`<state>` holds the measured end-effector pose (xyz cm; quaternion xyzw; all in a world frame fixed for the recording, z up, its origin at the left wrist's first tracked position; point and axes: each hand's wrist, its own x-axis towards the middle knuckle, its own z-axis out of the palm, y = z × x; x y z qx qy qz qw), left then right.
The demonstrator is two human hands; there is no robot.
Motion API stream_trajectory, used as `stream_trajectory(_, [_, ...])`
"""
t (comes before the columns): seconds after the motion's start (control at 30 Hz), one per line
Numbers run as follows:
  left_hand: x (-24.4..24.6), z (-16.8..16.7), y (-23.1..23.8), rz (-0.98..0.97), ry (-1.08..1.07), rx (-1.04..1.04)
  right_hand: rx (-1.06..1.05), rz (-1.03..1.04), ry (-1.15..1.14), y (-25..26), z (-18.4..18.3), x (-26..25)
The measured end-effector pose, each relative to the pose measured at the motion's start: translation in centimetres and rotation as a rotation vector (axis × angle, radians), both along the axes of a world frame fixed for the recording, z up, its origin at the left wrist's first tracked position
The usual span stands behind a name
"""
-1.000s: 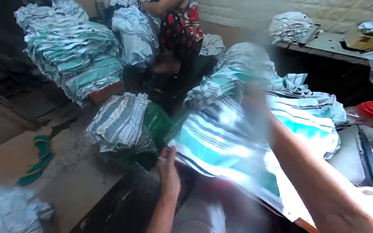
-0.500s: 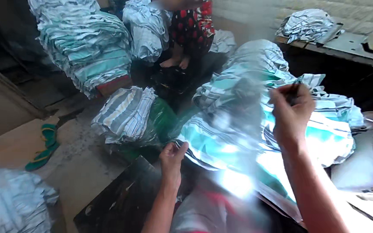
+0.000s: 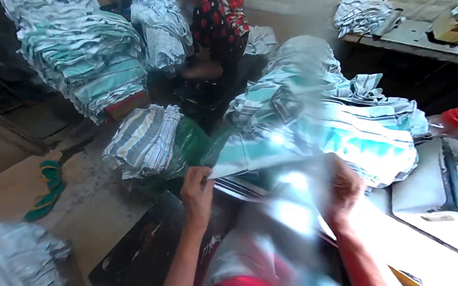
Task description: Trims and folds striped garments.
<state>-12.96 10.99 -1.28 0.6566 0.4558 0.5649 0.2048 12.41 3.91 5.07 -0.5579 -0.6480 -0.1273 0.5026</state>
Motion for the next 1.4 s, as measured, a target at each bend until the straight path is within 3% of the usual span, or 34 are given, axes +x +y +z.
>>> stream_trajectory(0.07, [-0.4, -1.1, 0.1, 0.013, 0.165, 0.129, -0.033, -0.076, -0.205, -1.4, -0.1, 2.6])
stream_trajectory(0.13, [-0.2, -1.9, 0.2, -0.043, 0.29, 0.134, -0.341, -0.051, -0.316, -2.6, -0.3, 3.6])
stream_trajectory(0.2, [-0.3, -2.4, 0.2, -0.116, 0.383, 0.039, -0.641, -0.028, -0.221, -3.1, 0.3, 3.6])
stream_trajectory(0.33, [-0.4, -2.1, -0.7, -0.091, 0.165, -0.074, -0.482, 0.0, 0.008, -4.2, -0.6, 6.1])
stream_trajectory(0.47, [2.0, -0.1, -1.4, -0.078, -0.12, -0.026, -0.307, 0.042, 0.283, -3.1, 0.7, 5.6])
stream_trajectory(0.6, [5.1, 1.4, -1.9, -0.223, -0.144, 0.017, -0.329, 0.246, 0.377, -0.9, 2.6, 2.8])
stream_trajectory(0.73, [7.1, 1.8, -2.2, -0.318, -0.133, 0.013, -0.449, 0.511, 0.31, 1.6, 1.3, 2.2])
stream_trajectory(0.8, [6.8, 1.5, -2.3, -0.392, -0.246, -0.127, -0.58, 0.47, 0.055, 2.6, 0.2, 2.3])
stream_trajectory(0.87, [5.9, 1.0, -2.5, -0.505, -0.439, -0.411, -0.719, 0.403, -0.156, 3.2, -0.6, 2.3])
stream_trajectory(0.97, [5.2, 0.2, -3.1, -0.65, -0.739, -0.949, -0.768, 0.377, -0.028, 3.6, -1.3, 2.0])
stream_trajectory(1.07, [5.6, -1.0, -3.4, -0.67, -1.007, -1.15, -0.674, 0.445, 0.171, 3.8, -2.0, 2.3])
stream_trajectory(1.17, [6.4, -1.2, -3.4, -0.577, -1.088, -1.054, -0.666, 0.495, 0.285, 3.7, -1.6, 2.7])
stream_trajectory(1.33, [7.4, -2.1, -3.4, -0.33, -1.021, -0.536, -0.654, 0.513, 0.265, 3.2, -0.9, 1.9])
stream_trajectory(1.4, [7.6, -1.2, -3.4, -0.329, -1.085, -0.56, -0.673, 0.508, 0.217, 3.3, -0.8, 1.7])
